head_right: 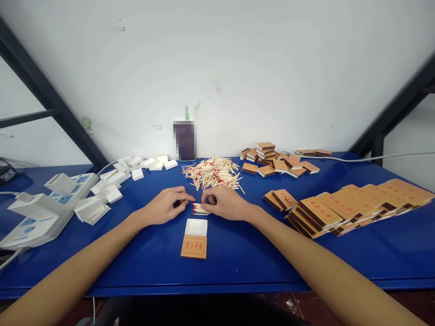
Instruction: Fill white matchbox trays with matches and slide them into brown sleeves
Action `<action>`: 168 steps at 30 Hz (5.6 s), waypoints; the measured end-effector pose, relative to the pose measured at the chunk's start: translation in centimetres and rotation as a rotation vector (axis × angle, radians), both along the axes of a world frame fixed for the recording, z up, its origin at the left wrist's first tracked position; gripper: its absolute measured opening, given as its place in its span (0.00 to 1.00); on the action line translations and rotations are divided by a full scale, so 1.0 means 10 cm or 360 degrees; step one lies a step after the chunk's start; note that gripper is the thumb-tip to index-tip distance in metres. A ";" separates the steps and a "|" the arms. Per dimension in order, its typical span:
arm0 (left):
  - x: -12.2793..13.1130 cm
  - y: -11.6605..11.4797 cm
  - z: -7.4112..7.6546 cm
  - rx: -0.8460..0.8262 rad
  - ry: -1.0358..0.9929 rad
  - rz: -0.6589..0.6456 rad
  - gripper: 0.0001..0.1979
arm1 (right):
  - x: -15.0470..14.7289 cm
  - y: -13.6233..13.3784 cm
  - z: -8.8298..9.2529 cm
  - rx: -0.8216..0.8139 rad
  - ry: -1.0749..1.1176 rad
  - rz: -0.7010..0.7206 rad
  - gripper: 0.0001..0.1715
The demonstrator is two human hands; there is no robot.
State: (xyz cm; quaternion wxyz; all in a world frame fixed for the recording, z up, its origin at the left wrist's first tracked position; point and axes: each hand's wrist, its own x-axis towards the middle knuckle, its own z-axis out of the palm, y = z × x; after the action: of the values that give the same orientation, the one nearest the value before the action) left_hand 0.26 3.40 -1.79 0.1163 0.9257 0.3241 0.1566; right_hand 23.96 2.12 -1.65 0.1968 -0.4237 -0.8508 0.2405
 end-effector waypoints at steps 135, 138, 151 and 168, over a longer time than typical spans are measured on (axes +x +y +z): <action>0.08 0.11 -0.07 -0.0170 -0.0308 0.0257 0.08 | 0.02 0.06 -0.06 0.0523 0.0105 -0.0092 0.12; 0.09 0.10 -0.07 -0.0136 -0.0293 0.0299 0.08 | 0.09 0.08 0.00 0.0558 -0.0020 -0.0249 0.12; 0.14 0.05 -0.08 -0.0110 -0.0247 0.0341 0.08 | 0.09 0.06 0.03 0.0524 -0.0574 -0.0464 0.16; 0.11 -0.03 -0.04 -0.0030 0.0013 0.0128 0.17 | 0.30 0.02 0.23 0.0285 -0.1004 -0.0515 0.18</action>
State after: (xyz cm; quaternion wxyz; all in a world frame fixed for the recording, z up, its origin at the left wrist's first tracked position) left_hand 1.40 3.12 -2.21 0.1173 0.9115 0.3629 0.1543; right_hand 26.98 2.31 0.69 -0.0034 -0.5873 -0.8093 -0.0117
